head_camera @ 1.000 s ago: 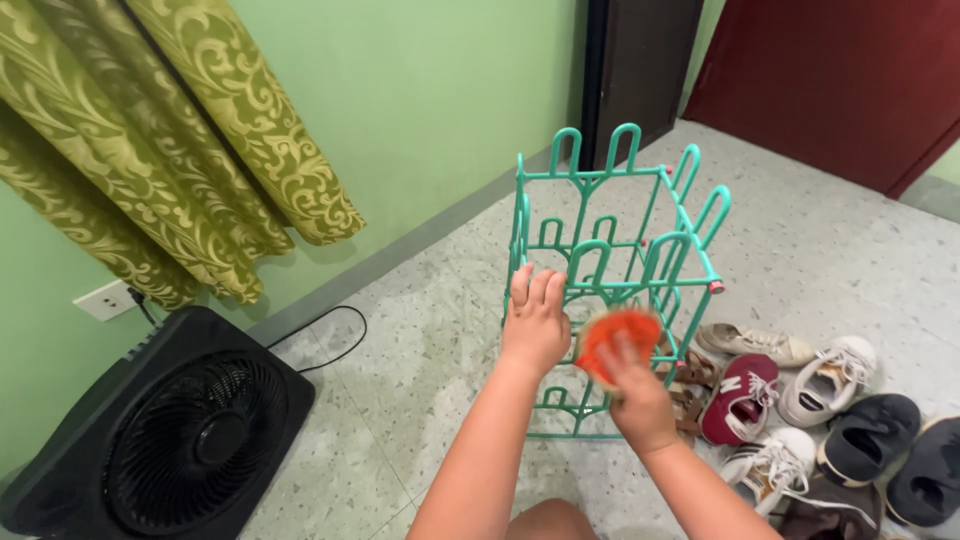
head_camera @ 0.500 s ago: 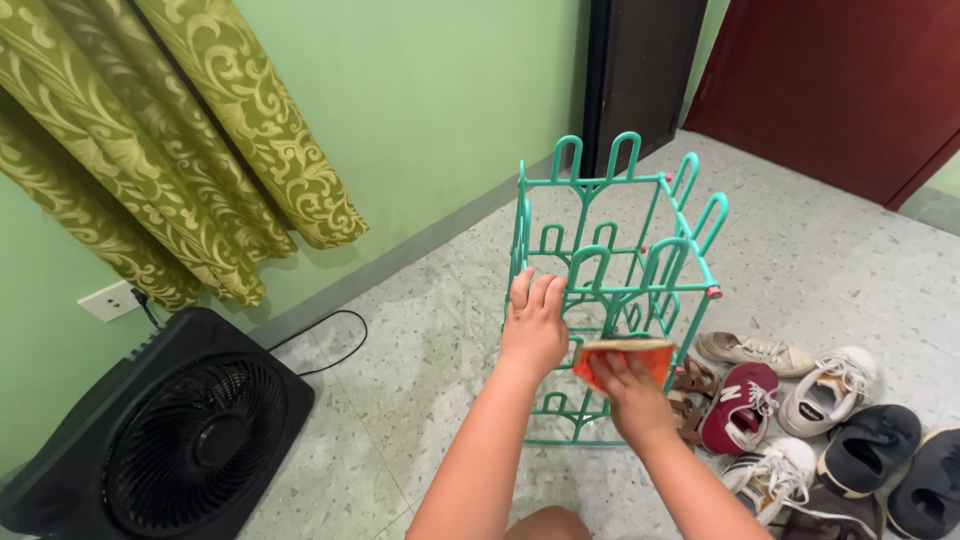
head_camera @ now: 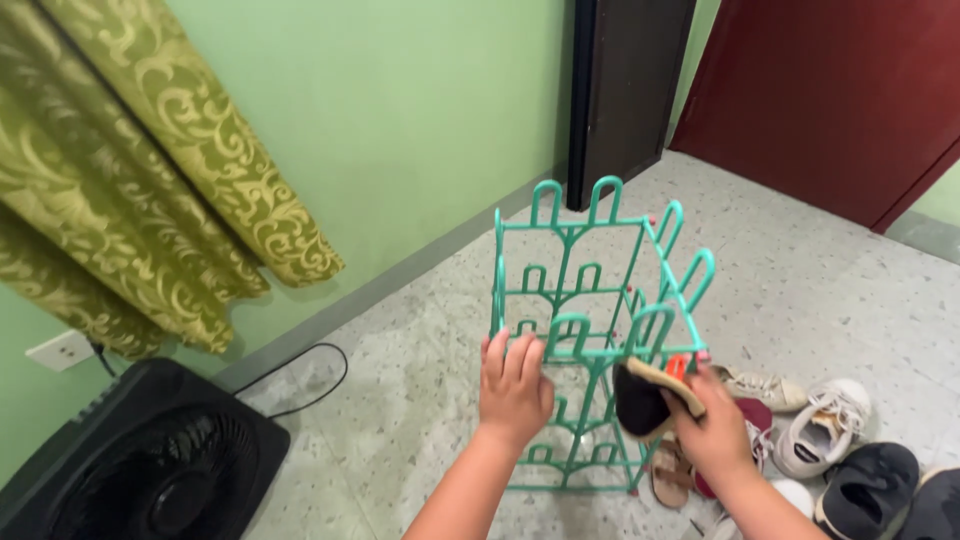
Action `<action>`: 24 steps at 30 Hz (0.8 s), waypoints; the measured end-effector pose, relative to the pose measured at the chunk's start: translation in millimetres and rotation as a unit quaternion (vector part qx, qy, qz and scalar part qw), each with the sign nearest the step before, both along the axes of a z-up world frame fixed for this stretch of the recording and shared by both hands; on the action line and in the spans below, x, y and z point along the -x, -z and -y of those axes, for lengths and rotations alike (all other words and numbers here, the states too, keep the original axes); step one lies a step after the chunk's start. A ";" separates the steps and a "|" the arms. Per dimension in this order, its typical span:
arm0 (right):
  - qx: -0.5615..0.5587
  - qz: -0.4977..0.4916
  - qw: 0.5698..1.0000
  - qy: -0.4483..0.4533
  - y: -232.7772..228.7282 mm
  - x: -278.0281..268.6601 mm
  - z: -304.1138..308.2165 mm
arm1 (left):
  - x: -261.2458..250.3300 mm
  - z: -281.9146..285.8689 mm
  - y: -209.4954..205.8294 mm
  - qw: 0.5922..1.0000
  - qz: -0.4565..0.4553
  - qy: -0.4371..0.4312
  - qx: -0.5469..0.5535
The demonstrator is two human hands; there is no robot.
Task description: The person sits on the floor and wipes a green metal shoe rack with an orange cloth. They clean multiple sections of the rack, including the top, middle, and bottom bars, while several pairs of shoes remain on the floor nearby.
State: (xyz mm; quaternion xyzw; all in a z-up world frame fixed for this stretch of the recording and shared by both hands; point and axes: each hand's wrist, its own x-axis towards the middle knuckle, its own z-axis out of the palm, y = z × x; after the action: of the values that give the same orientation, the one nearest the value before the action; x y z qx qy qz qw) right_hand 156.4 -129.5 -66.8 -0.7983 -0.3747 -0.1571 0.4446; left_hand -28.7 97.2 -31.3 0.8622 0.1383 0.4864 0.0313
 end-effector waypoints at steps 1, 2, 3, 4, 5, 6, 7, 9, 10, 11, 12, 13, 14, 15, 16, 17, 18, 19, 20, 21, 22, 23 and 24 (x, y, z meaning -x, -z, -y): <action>0.004 0.001 1.000 0.010 12.7 -9.5 -2.3 | -0.5 -2.2 2.7 1.000 0.003 0.001 -0.006; 0.008 0.002 1.000 0.019 26.3 -16.1 -2.1 | 0.6 -3.2 5.7 1.000 0.006 0.002 -0.012; 0.010 -0.002 1.000 0.014 38.2 -26.2 -2.0 | 1.0 -3.4 8.6 1.000 0.002 0.000 -0.013; 0.012 -0.006 1.000 0.008 50.7 -35.8 -0.4 | 1.4 -2.6 12.1 1.000 -0.002 -0.002 -0.013; 0.015 -0.012 1.000 0.006 66.7 -39.7 4.5 | 0.8 -2.8 16.1 1.000 -0.001 -0.006 -0.009; 0.029 -0.008 1.000 -0.001 81.4 -47.3 9.2 | -0.1 -2.7 20.8 1.000 0.000 -0.009 -0.006; 0.041 -0.003 0.999 -0.006 92.3 -62.4 10.9 | -2.4 -2.9 26.3 1.000 0.015 -0.013 -0.013; 0.033 0.048 0.998 -0.024 109.8 -82.1 4.1 | -12.4 -8.5 35.7 0.998 0.049 -0.019 -0.030; 0.012 0.094 0.995 -0.037 111.9 -89.2 -3.7 | -22.7 -14.1 38.2 0.997 0.072 -0.029 -0.030; -0.002 0.131 0.990 -0.052 110.9 -86.9 -5.8 | -24.9 -11.1 42.2 0.995 0.087 -0.039 -0.023; 0.008 0.075 0.996 -0.039 102.6 -86.2 -6.8 | -26.7 -9.2 44.2 0.993 0.103 -0.050 -0.017; 0.022 0.009 0.999 -0.023 92.8 -73.9 3.5 | -22.2 -6.2 45.5 0.993 0.108 -0.046 -0.029; 0.036 -0.058 0.998 -0.007 79.7 -61.8 10.0 | -22.6 -9.2 43.2 0.992 0.113 -0.041 -0.042; 0.027 -0.042 0.999 -0.008 65.5 -50.1 11.0 | -23.3 -11.8 39.0 0.991 0.120 -0.035 -0.055; 0.018 -0.026 0.999 -0.009 51.2 -39.9 10.0 | -19.7 -10.2 35.4 0.990 0.123 -0.034 -0.053; 0.024 -0.016 1.000 -0.011 36.6 -32.5 7.0 | -17.9 -10.5 30.5 0.990 0.128 -0.032 -0.053; 0.030 -0.006 0.999 -0.013 24.1 -23.9 5.5 | -16.9 -12.7 25.6 0.989 0.134 -0.030 -0.053; 0.039 0.000 0.999 -0.013 14.7 -12.3 7.0 | -13.7 -17.3 21.9 0.989 0.134 -0.021 -0.057; 0.042 0.004 0.999 -0.018 6.9 -2.4 6.2 | -9.4 -22.9 19.1 0.989 0.134 -0.011 -0.060; 0.044 0.009 0.999 -0.023 0.4 6.3 3.4 | -4.9 -27.3 17.3 0.991 0.127 -0.010 -0.049; 0.047 0.015 0.998 -0.028 -4.9 15.5 1.7 | 1.3 -30.3 16.4 0.992 0.120 -0.009 -0.038; 0.066 -0.012 0.997 -0.025 -9.7 23.6 -2.0 | 4.8 -36.1 13.4 0.993 0.114 -0.008 -0.029; 0.085 -0.040 0.995 -0.022 -14.4 30.8 -2.6 | 10.3 -40.2 10.8 0.994 0.107 -0.008 -0.020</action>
State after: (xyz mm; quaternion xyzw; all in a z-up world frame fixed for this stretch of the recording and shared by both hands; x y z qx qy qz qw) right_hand 125.6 -126.9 -52.5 -0.8306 -0.3858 -0.0831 0.3929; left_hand -39.1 137.5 -42.1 0.8045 0.1310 0.5788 0.0251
